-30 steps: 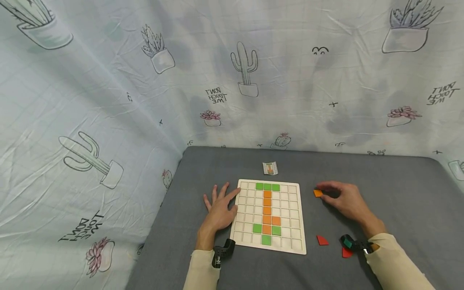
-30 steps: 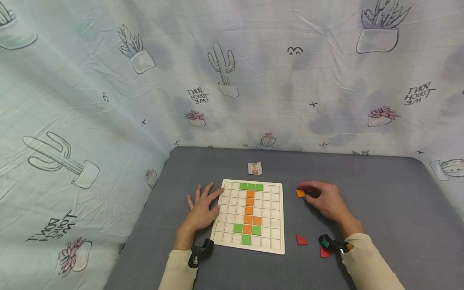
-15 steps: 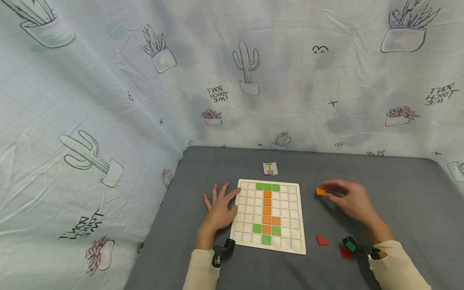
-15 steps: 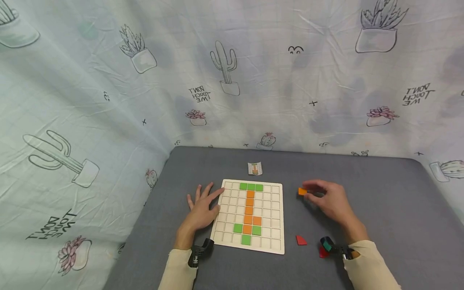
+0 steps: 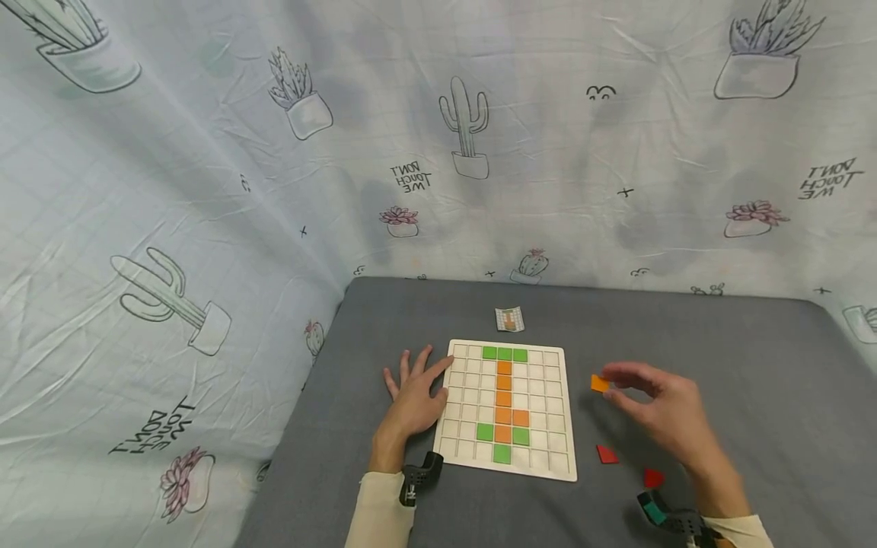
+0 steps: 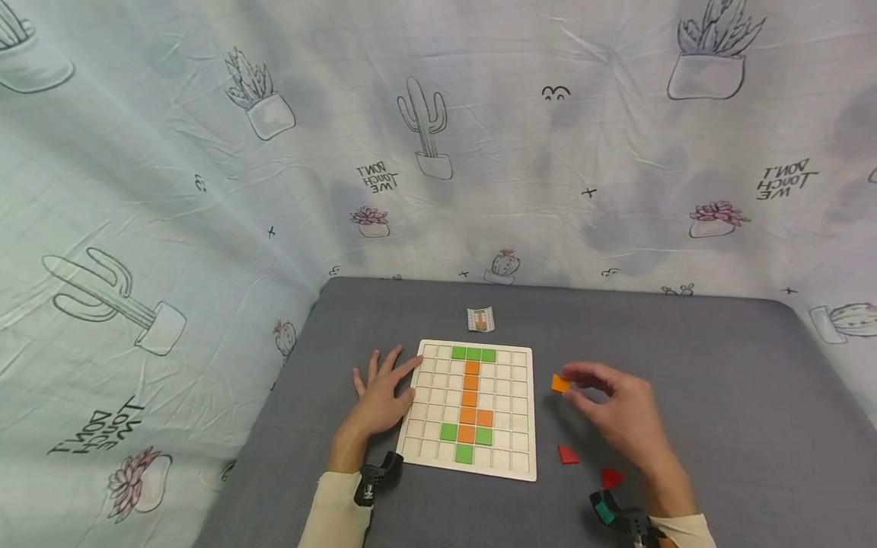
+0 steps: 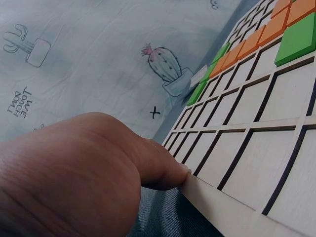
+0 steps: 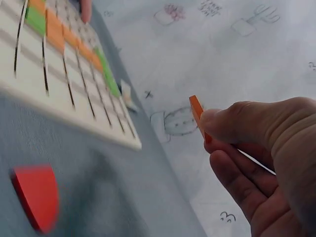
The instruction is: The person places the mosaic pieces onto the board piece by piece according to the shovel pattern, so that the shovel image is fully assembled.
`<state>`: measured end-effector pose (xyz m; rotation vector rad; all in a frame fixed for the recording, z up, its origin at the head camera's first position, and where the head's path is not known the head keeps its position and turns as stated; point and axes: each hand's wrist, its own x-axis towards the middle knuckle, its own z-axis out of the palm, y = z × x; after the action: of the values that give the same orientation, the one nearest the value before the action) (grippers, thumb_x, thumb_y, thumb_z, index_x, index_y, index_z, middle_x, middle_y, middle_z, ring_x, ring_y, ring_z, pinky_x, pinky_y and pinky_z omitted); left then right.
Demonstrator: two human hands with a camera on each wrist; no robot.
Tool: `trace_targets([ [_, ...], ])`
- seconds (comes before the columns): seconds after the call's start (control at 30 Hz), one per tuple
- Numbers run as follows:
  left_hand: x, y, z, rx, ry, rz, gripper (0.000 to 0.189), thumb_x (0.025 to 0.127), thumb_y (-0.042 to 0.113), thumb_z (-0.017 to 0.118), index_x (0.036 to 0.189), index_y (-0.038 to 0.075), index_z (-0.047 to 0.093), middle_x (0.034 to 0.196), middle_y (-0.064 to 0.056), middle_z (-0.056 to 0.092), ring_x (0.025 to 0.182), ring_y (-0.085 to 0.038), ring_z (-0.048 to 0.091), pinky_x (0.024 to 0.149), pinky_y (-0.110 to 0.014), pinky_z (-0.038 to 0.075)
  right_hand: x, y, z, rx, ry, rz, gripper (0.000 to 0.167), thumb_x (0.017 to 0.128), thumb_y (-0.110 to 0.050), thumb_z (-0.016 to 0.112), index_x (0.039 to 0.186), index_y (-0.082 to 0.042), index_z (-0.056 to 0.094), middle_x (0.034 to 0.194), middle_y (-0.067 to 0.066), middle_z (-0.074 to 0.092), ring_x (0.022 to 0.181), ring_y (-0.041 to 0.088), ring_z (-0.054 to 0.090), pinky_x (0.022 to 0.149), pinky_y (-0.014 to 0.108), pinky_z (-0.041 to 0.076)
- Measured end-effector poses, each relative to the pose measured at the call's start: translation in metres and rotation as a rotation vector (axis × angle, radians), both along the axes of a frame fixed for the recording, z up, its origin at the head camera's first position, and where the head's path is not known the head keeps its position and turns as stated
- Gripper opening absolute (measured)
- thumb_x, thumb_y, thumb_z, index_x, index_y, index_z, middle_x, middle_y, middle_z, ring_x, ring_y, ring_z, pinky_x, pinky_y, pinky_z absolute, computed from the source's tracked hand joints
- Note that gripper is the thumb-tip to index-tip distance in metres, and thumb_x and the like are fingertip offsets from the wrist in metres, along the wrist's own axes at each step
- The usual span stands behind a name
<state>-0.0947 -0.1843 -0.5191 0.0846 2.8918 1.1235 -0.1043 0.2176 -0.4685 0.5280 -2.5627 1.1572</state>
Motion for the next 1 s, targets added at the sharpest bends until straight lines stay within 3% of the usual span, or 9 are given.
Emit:
trace_targets([
  [0.3,0.001,0.0,0.002,-0.01,-0.009,0.008,0.059,0.102,0.01,0.064,0.16,0.022,0.06,0.179,-0.02,0.031,0.168,-0.055,0.002,0.122,-0.086,-0.014,0.017,-0.027,-0.005,-0.057,-0.026,0.008,0.041,0.081,0.005,0.093,0.116,-0.015,0.083,0.106,-0.001,0.084,0.096,-0.001,0.073,0.092,0.0,0.05],
  [0.57,0.001,-0.001,0.002,-0.009,-0.006,0.013,0.06,0.101,0.01,0.064,0.159,0.021,0.061,0.179,-0.02,0.031,0.168,-0.055,0.003,0.122,-0.086,-0.013,0.022,-0.054,-0.008,-0.083,-0.043,0.054,0.043,0.08,0.006,0.093,0.114,-0.017,0.083,0.106,-0.005,0.083,0.093,0.015,0.077,0.093,0.002,0.051],
  [0.87,0.001,0.0,0.002,-0.009,-0.01,0.012,0.061,0.1,0.009,0.064,0.159,0.022,0.061,0.178,-0.02,0.032,0.168,-0.054,0.003,0.122,-0.087,-0.013,0.021,-0.074,-0.014,-0.076,-0.094,0.068,0.041,0.08,0.004,0.093,0.114,-0.017,0.083,0.107,-0.008,0.083,0.094,0.011,0.078,0.089,0.025,0.064],
  [1.0,0.001,0.0,0.003,-0.008,-0.01,0.009,0.06,0.1,0.009,0.064,0.159,0.022,0.061,0.178,-0.019,0.032,0.168,-0.054,0.003,0.122,-0.086,-0.014,0.02,-0.082,-0.016,-0.081,-0.094,0.089,0.039,0.08,0.004,0.093,0.113,-0.016,0.084,0.106,-0.008,0.084,0.093,0.014,0.078,0.089,0.027,0.065],
])
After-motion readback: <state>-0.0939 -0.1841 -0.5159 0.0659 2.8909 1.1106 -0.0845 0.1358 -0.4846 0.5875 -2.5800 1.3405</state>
